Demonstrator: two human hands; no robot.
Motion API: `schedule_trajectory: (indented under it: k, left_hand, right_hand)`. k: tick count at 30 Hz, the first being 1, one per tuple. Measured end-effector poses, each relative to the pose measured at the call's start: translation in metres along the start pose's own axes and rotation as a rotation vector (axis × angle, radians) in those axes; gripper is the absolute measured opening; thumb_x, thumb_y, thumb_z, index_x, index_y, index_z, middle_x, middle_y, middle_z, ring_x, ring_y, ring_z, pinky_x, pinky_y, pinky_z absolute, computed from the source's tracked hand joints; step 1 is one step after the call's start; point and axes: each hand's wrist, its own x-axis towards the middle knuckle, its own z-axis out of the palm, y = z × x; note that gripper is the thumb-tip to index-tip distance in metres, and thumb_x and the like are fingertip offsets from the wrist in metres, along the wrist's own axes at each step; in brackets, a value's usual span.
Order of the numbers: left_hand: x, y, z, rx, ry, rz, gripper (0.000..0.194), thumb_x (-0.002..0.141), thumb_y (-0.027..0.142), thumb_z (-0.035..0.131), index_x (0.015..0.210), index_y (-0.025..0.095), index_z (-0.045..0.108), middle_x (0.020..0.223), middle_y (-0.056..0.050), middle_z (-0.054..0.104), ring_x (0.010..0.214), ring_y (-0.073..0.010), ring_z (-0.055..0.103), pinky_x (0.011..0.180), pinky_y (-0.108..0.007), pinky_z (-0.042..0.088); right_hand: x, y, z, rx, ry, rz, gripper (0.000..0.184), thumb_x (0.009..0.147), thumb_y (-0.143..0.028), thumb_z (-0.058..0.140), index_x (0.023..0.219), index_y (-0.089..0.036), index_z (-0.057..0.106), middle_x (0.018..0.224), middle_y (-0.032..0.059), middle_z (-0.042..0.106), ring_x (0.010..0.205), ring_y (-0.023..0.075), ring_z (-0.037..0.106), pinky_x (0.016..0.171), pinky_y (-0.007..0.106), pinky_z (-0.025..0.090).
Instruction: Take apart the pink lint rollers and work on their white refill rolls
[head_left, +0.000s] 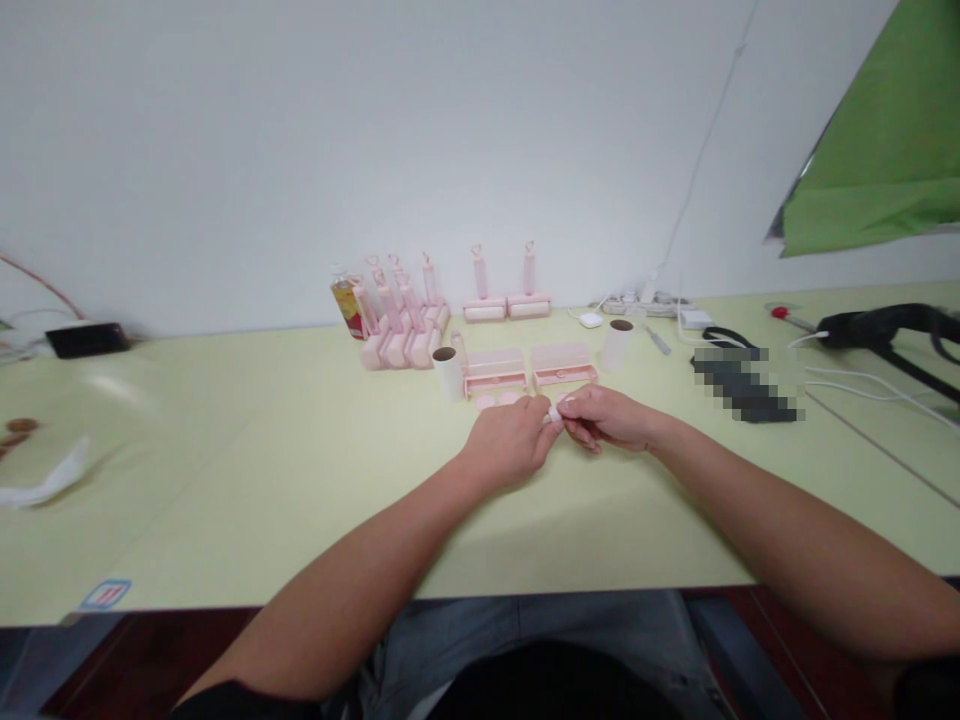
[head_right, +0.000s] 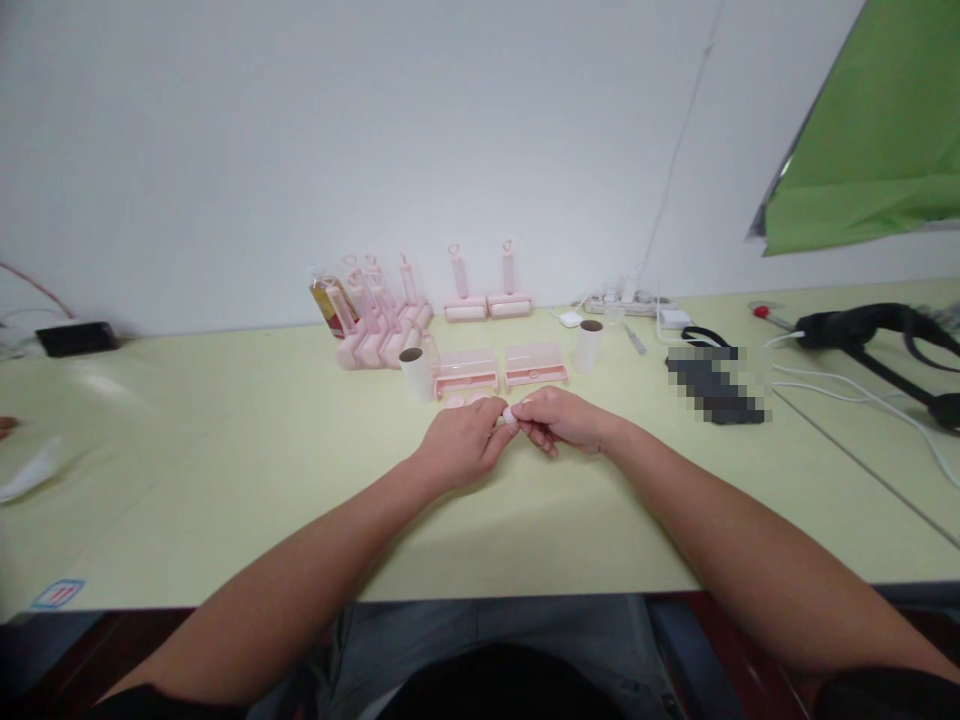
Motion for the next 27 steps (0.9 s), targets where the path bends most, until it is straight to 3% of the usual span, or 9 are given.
schedule_trajectory:
  k: [13,19,23,27]
  left_hand:
    - [-0.002,-0.005,-0.002,-0.131,0.028,0.029,0.038,0.098,0.054,0.036,0.099,0.023,0.057,0.084,-0.006,0.069,0.077,-0.0230,0.065,0.063,-0.030,0.039]
    - [-0.002,-0.006,-0.007,-0.273,0.056,0.005,0.036,0.097,0.053,0.041,0.106,0.025,0.062,0.078,-0.003,0.068,0.072,-0.0194,0.063,0.062,-0.028,0.038]
    - [0.001,-0.011,-0.005,-0.339,0.090,-0.011,0.037,0.096,0.054,0.044,0.111,0.027,0.064,0.078,-0.002,0.068,0.071,-0.0184,0.063,0.063,-0.027,0.038]
    - [0.004,-0.016,0.001,-0.370,0.112,-0.086,0.047,0.093,0.059,0.047,0.123,0.024,0.058,0.076,-0.002,0.066,0.069,-0.0187,0.061,0.061,-0.027,0.036]
  right_hand:
    - [-0.001,0.001,0.000,0.055,-0.085,0.025,0.041,0.087,-0.047,0.062,0.061,-0.016,0.054,0.046,-0.0035,0.049,0.037,0.0089,0.042,0.040,0.023,0.035]
    - [-0.005,-0.005,-0.002,0.047,-0.122,0.009,0.045,0.085,-0.052,0.064,0.060,-0.017,0.052,0.047,-0.0040,0.048,0.039,0.0088,0.042,0.042,0.023,0.037]
    - [-0.004,-0.006,-0.004,-0.032,-0.032,-0.059,0.046,0.085,-0.053,0.065,0.060,-0.018,0.051,0.048,-0.0050,0.046,0.039,0.0087,0.042,0.043,0.024,0.039]
    - [0.000,-0.004,-0.015,-0.136,0.232,-0.127,0.046,0.084,-0.055,0.066,0.061,-0.019,0.050,0.048,-0.0042,0.048,0.040,0.0094,0.044,0.043,0.024,0.038]
